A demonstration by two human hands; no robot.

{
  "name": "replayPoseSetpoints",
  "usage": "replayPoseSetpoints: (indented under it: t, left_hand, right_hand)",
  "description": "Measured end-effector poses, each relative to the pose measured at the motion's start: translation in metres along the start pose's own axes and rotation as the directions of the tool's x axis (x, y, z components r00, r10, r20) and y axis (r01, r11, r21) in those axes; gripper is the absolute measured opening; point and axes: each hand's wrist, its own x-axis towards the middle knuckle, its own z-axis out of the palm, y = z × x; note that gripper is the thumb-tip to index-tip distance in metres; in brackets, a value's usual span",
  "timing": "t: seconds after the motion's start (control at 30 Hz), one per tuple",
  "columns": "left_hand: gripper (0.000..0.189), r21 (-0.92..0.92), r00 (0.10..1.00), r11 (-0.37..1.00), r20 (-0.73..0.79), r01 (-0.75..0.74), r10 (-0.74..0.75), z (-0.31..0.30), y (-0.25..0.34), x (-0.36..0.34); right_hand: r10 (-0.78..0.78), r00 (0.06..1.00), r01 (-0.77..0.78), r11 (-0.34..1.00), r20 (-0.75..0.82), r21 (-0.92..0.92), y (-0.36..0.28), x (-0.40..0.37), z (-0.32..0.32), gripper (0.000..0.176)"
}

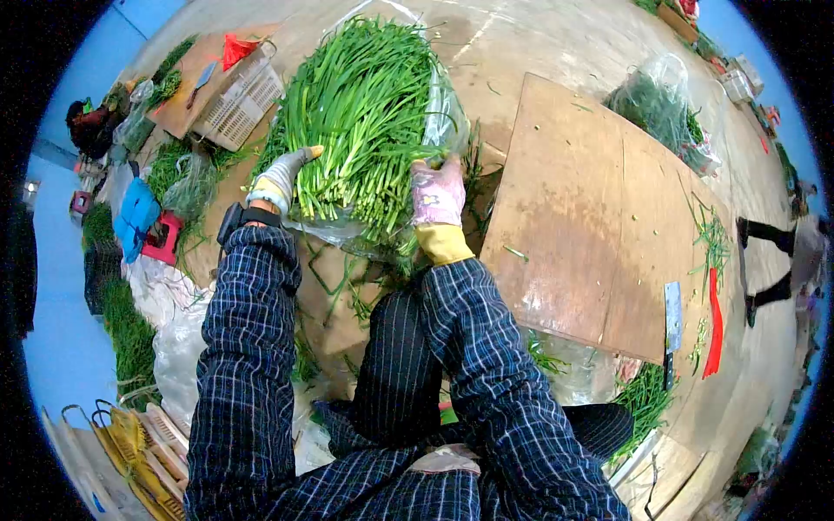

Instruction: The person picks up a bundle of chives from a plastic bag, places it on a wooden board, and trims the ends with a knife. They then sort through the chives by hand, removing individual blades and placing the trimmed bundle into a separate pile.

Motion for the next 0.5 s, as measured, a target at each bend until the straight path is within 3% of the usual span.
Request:
replayPoseSetpoints:
  t: [0.03, 0.1, 0.13, 0.17, 0.23, 0.27, 0.3, 0.37, 0.43, 0.5]
  left_hand:
    - [0.046, 0.117, 0.996, 0.991, -0.054, -0.06, 0.066, 0.009, 0.01, -0.015]
    - [0.046, 0.076, 0.996, 0.994, -0.059, 0.073, -0.068, 0.012, 0.017, -0.019]
    - [0.047, 0.134, 0.988, 0.99, -0.151, 0.044, -0.024, 0.016, 0.018, -0.023]
    - [0.045, 0.155, 0.995, 0.987, -0.08, -0.042, 0.055, -0.001, 0.002, 0.001]
    - [0.042, 0.048, 0.996, 0.999, -0.089, -0.014, 0.018, -0.002, -0.006, 0.005]
    - [0.041, 0.012, 0.998, 1.0, -0.067, -0.009, 0.01, -0.003, -0.005, 0.004]
    - [0.039, -0.025, 0.999, 1.0, -0.052, 0.006, -0.007, -0.003, -0.006, 0.002]
    - [0.038, -0.103, 0.999, 0.994, -0.029, 0.041, -0.044, 0.003, 0.0, -0.005]
    - [0.038, -0.116, 0.998, 0.992, -0.027, 0.052, -0.055, 0.01, 0.01, -0.021]
    - [0.031, 0.129, 0.991, 0.986, -0.064, -0.106, 0.115, 0.004, 0.004, -0.004]
  right_hand:
    - [-0.098, 0.995, 0.098, 0.995, 0.012, -0.015, -0.006, -0.004, -0.004, 0.044]
    - [-0.173, 0.985, 0.173, 0.984, 0.014, 0.038, -0.013, -0.001, 0.011, 0.042]
    - [-0.224, 0.975, 0.224, 0.972, -0.009, 0.066, -0.016, -0.003, 0.018, 0.041]
    - [-0.229, 0.973, 0.229, 0.971, -0.011, 0.071, -0.035, -0.012, 0.009, 0.041]
    - [-0.104, 0.99, 0.091, 0.987, 0.097, 0.132, -0.06, -0.023, -0.002, 0.041]
    - [-0.05, 0.985, 0.037, 0.996, 0.165, 0.084, -0.056, -0.017, 0.006, 0.045]
    - [-0.053, 0.981, 0.072, 0.993, 0.186, -0.096, -0.057, -0.013, 0.015, 0.05]
    - [0.107, 0.945, -0.032, 0.971, 0.31, -0.238, -0.064, -0.014, 0.027, 0.068]
    - [0.201, 0.862, -0.141, 0.977, 0.466, -0.161, -0.063, -0.007, 0.042, 0.095]
    - [0.257, 0.833, -0.28, 0.96, 0.491, -0.028, -0.069, -0.005, 0.076, 0.11]
